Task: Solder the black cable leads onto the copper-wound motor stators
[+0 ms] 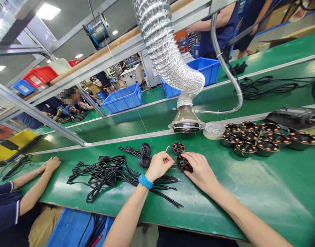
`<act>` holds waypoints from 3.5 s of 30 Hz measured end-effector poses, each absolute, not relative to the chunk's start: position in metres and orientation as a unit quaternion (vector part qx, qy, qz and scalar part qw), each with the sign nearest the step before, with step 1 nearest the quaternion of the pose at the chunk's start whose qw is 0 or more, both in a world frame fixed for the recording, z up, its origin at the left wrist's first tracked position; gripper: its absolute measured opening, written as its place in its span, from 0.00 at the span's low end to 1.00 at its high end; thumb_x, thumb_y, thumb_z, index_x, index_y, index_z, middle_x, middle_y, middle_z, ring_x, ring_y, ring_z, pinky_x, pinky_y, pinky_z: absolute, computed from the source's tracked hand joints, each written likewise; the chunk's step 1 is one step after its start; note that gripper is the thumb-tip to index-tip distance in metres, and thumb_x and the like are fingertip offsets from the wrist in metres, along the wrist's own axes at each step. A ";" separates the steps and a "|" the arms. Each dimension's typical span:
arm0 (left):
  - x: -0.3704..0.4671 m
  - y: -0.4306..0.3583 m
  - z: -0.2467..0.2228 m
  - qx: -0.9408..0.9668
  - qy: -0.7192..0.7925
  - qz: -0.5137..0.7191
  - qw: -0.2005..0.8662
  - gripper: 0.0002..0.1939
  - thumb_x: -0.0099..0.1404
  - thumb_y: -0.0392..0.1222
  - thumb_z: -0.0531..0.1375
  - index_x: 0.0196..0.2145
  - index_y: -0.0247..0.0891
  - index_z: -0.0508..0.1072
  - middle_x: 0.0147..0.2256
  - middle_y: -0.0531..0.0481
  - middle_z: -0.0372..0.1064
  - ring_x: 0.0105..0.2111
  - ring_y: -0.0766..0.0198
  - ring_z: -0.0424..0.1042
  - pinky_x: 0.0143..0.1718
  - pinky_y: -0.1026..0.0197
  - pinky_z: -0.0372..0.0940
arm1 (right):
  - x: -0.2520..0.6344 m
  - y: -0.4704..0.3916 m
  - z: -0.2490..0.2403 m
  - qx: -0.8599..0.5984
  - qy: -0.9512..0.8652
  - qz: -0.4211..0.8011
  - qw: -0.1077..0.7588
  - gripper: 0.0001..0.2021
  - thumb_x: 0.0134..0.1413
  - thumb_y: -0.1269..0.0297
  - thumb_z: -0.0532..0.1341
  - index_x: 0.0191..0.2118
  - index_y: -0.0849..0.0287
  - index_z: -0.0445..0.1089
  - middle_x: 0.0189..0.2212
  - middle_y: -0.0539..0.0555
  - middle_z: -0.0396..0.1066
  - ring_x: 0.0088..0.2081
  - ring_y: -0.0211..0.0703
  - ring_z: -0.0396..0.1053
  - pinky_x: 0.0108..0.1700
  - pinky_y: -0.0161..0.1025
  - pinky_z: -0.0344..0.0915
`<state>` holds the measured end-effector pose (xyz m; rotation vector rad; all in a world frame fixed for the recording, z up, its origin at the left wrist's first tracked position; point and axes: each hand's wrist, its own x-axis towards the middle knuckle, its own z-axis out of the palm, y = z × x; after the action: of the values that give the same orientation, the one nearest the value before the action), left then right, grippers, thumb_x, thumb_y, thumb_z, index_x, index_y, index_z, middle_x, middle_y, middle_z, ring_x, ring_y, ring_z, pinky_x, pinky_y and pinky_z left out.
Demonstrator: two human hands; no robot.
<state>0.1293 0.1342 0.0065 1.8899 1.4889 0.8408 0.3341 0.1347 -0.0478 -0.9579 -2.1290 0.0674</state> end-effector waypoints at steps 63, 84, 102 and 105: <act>0.131 0.132 0.007 0.664 0.597 0.280 0.352 0.09 0.63 0.44 0.61 0.35 0.34 0.73 0.23 0.57 0.62 0.21 0.70 0.60 0.27 0.66 0.56 | 0.333 0.128 -0.041 -0.400 -0.816 -0.090 0.407 0.20 0.57 0.77 0.59 0.55 0.64 0.65 0.51 0.61 0.69 0.50 0.53 0.66 0.53 0.52 0.56; 0.124 0.144 0.022 0.739 0.536 0.096 0.397 0.17 0.64 0.51 0.58 0.30 0.34 0.77 0.26 0.53 0.68 0.28 0.66 0.62 0.31 0.64 0.56 | 0.329 0.125 -0.041 -0.381 -0.819 -0.101 0.416 0.17 0.61 0.75 0.56 0.56 0.63 0.65 0.51 0.61 0.70 0.51 0.52 0.67 0.54 0.53 0.55; 0.122 0.139 0.014 0.665 0.541 0.172 0.485 0.10 0.54 0.42 0.64 0.32 0.34 0.74 0.26 0.55 0.66 0.27 0.69 0.60 0.31 0.65 0.56 | 0.331 0.125 -0.044 -0.383 -0.819 -0.052 0.424 0.19 0.59 0.73 0.60 0.56 0.62 0.64 0.51 0.61 0.69 0.50 0.53 0.66 0.54 0.53 0.55; 0.122 0.139 0.016 0.640 0.538 0.175 0.520 0.12 0.53 0.45 0.66 0.31 0.33 0.73 0.26 0.55 0.65 0.26 0.69 0.61 0.31 0.65 0.56 | 0.331 0.126 -0.044 -0.387 -0.815 -0.039 0.430 0.19 0.57 0.72 0.61 0.55 0.62 0.63 0.50 0.61 0.69 0.49 0.53 0.67 0.54 0.53 0.56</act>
<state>0.1220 0.1394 0.0162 1.5353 1.2901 0.4203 0.3310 0.1262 -0.0440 -0.9644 -2.0326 -0.0968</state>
